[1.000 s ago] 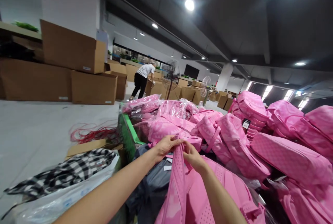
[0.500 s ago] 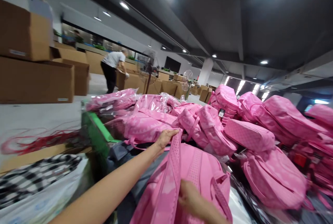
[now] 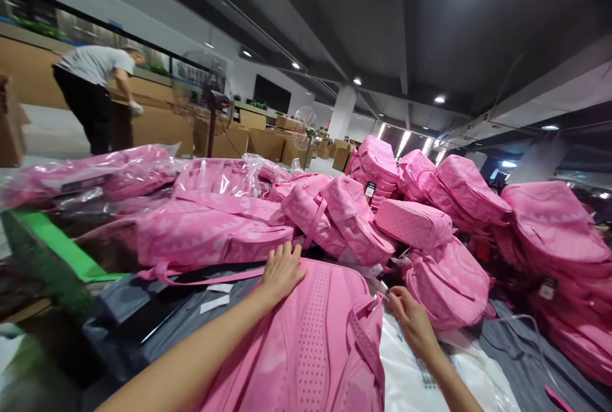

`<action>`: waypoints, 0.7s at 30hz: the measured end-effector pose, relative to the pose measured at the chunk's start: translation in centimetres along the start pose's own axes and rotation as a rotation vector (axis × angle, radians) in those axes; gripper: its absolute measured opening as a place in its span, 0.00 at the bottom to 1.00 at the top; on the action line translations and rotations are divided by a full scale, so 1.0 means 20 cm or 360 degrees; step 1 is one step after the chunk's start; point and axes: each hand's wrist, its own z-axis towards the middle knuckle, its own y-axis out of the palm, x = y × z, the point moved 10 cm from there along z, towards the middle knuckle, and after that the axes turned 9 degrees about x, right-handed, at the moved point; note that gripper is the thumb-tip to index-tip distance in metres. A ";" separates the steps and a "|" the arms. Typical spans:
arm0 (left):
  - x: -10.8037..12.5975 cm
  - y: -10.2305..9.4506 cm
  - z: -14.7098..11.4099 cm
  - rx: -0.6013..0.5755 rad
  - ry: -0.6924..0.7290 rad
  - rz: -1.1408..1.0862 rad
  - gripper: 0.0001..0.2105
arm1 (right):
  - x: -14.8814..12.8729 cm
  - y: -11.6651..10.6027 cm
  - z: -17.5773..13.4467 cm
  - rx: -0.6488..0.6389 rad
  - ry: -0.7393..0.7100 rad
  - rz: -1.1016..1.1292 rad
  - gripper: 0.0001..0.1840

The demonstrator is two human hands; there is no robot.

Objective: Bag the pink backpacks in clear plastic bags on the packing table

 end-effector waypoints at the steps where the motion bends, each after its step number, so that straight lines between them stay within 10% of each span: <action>1: 0.09 0.01 -0.01 -0.0014 0.0105 0.0012 0.23 | 0.09 -0.01 0.08 0.0061 0.0174 -0.0022 0.35; 5: 0.40 0.26 -0.10 -0.0377 0.0496 -0.0177 0.09 | 0.23 0.13 0.24 -0.0065 0.0549 0.0084 0.38; 14: 0.72 0.57 -0.15 -0.0618 0.1028 -0.0922 0.17 | -0.34 -0.09 0.09 0.0346 -0.0326 0.0344 0.21; 21: 0.73 0.74 -0.18 -0.0637 0.0826 -0.1384 0.30 | -0.37 -0.01 -0.18 0.0395 -0.0457 0.0201 0.19</action>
